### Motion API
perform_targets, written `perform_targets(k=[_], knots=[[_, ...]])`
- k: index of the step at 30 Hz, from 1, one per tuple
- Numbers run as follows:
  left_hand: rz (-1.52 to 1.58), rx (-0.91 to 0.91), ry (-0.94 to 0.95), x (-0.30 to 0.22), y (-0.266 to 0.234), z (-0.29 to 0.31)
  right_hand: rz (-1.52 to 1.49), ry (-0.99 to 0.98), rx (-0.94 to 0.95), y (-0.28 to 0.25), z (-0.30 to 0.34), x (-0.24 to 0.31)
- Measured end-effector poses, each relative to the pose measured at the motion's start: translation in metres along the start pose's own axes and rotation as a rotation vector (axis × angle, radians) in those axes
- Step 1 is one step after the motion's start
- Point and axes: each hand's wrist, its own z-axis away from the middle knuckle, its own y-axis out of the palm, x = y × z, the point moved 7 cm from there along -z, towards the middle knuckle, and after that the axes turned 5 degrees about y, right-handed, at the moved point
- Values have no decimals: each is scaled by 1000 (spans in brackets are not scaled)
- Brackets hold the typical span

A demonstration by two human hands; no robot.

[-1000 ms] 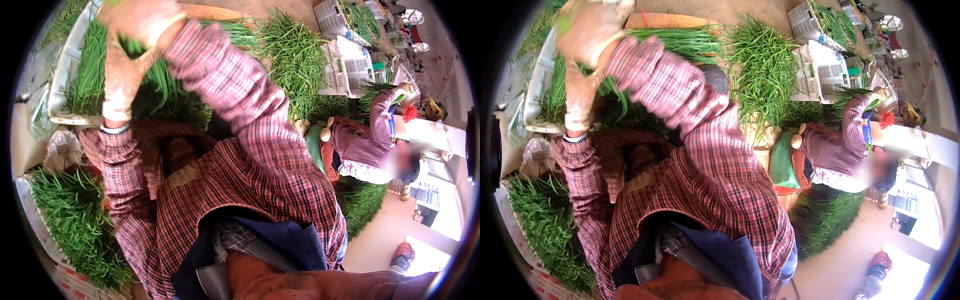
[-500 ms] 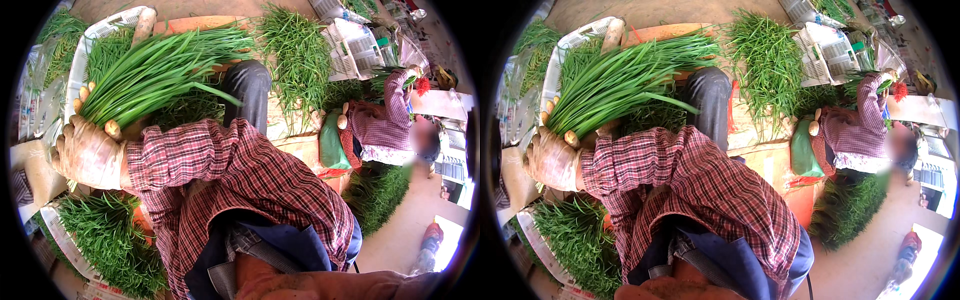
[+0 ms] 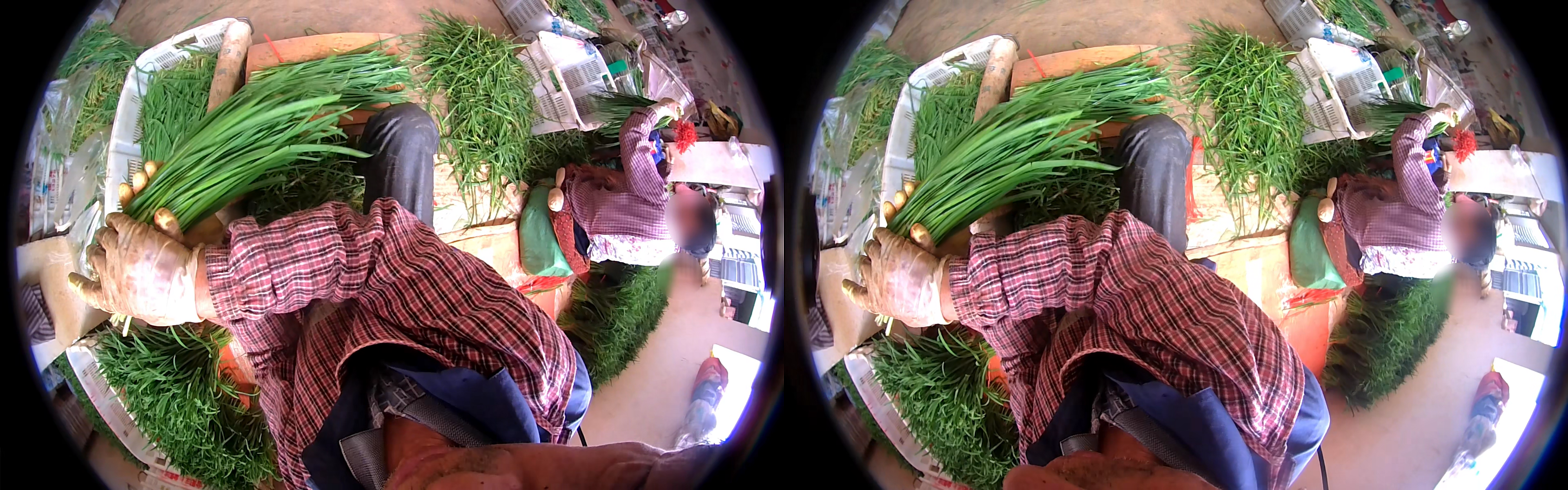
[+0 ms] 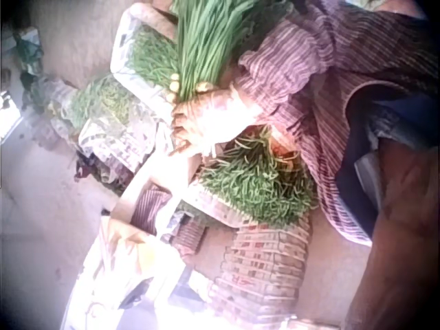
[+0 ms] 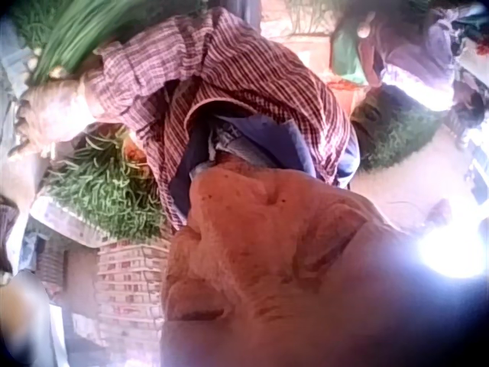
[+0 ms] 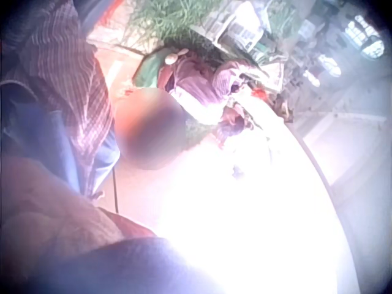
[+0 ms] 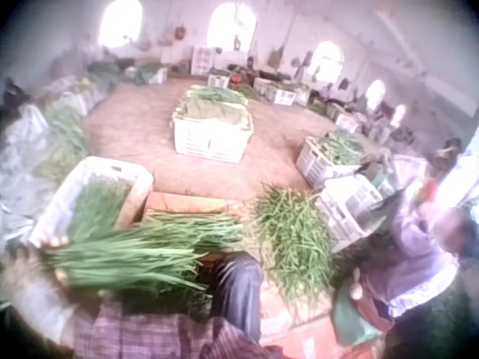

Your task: The person sorts and cleans green onions by hand, removing loose leaves and placing the bunched vegetables into a white plastic crate.

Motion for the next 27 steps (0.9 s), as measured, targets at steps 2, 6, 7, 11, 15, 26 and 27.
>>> perform_targets(k=[2, 6, 7, 11, 15, 26, 27], knots=[[21, -14, -5, 0, -4, 1, -496, -141, -136, -6, 9, -21], [80, -10, -22, 3, 2, 0, -1685, -186, -401, -4, 33, -108], [87, -15, -23, 3, -1, 1, -1708, -170, -518, -5, 36, -112], [147, -64, -24, -4, -14, 6, -1818, -64, -666, 4, 46, -126], [326, -50, -46, 5, 0, 12, -1827, -80, -526, 80, 64, -148], [640, -80, -256, 23, 24, 50, -1421, 92, -249, 147, 104, -70], [695, -84, -270, 30, 26, 54, -1417, 113, -286, 152, 102, -67]])
